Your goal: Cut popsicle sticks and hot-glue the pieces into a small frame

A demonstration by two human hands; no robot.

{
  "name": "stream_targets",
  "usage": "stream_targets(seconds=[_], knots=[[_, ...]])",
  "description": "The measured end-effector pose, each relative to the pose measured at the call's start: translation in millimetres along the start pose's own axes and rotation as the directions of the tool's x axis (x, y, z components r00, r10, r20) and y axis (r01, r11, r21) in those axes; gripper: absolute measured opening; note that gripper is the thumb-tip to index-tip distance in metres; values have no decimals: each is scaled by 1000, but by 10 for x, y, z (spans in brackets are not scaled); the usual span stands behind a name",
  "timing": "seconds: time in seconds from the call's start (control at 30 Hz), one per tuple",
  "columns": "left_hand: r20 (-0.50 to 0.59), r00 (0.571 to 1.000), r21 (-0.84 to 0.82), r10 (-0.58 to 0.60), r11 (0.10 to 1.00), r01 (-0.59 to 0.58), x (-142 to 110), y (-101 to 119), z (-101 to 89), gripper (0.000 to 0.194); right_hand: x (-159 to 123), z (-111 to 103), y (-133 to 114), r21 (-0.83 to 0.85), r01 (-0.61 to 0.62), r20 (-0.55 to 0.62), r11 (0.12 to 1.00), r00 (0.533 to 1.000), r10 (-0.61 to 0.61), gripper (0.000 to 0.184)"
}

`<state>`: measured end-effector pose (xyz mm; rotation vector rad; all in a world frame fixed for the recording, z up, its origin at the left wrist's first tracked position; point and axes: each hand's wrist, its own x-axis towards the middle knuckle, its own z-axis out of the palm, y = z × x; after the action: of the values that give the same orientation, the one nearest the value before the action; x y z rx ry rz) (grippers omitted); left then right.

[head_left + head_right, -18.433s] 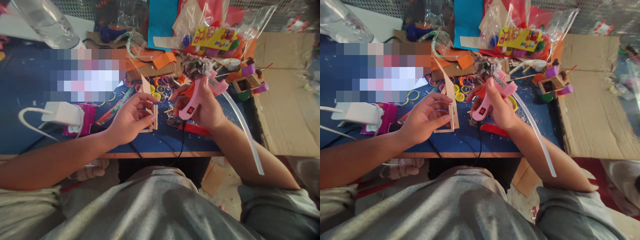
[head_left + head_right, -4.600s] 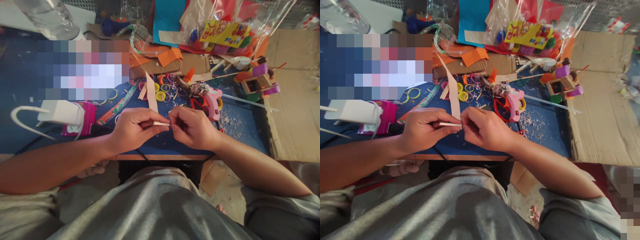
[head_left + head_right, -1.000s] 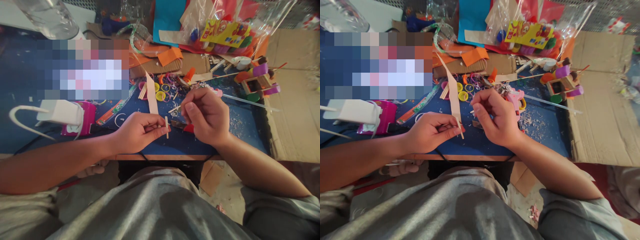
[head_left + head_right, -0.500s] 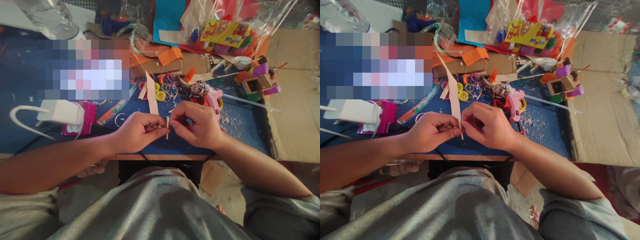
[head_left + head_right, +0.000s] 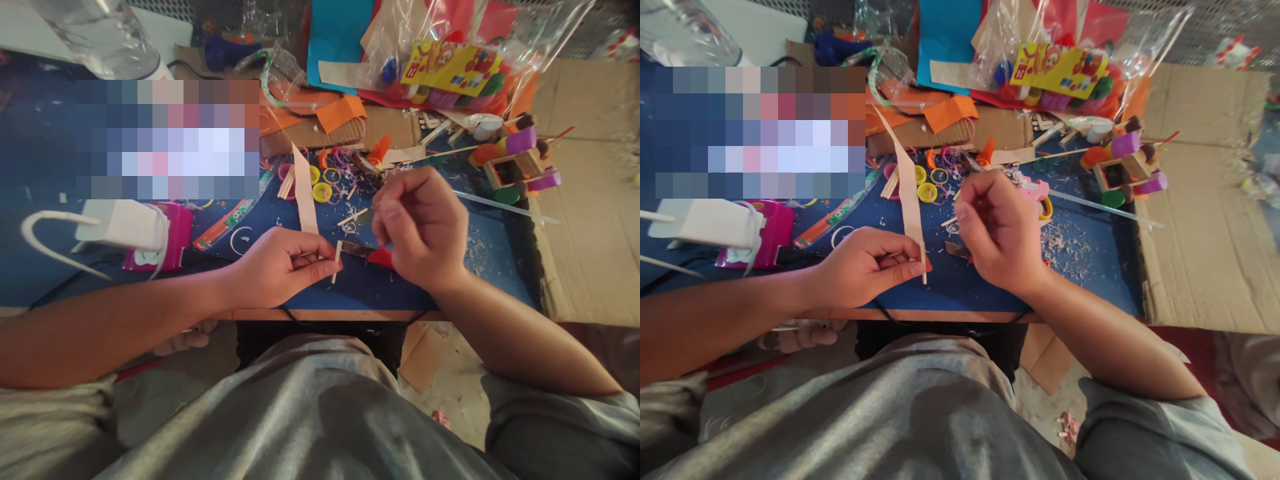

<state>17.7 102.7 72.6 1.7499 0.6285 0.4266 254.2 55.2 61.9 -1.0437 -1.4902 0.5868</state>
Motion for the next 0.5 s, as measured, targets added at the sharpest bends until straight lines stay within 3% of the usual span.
stream_targets(seconds=[0.07, 0.13, 0.27, 0.4, 0.5], knots=[[3, 1000, -22, -11, 1000, 11, -1, -2, 1, 26, 14, -30, -3, 20, -18, 16, 1000, 1000, 17, 24], [0, 1000, -31, -12, 999, 12, 4, 4, -2, 28, 27, -54, -22, -19, 1, 132, 1000, 991, 1, 26], [-21, 1000, -33, 7, 999, -8, 23, 30, -8, 35, 25, -41, -55, -122, 151, 331, 981, 938, -103, 28], [-14, 1000, -24, 21, 999, -21, 26, 31, -15, 28, 16, -4, -62, -137, 223, 320, 965, 932, -169, 13], [-7, 1000, -2, 24, 1000, -24, 13, 11, -22, 24, 20, 0, -73, -149, 223, 311, 963, 935, -168, 13]])
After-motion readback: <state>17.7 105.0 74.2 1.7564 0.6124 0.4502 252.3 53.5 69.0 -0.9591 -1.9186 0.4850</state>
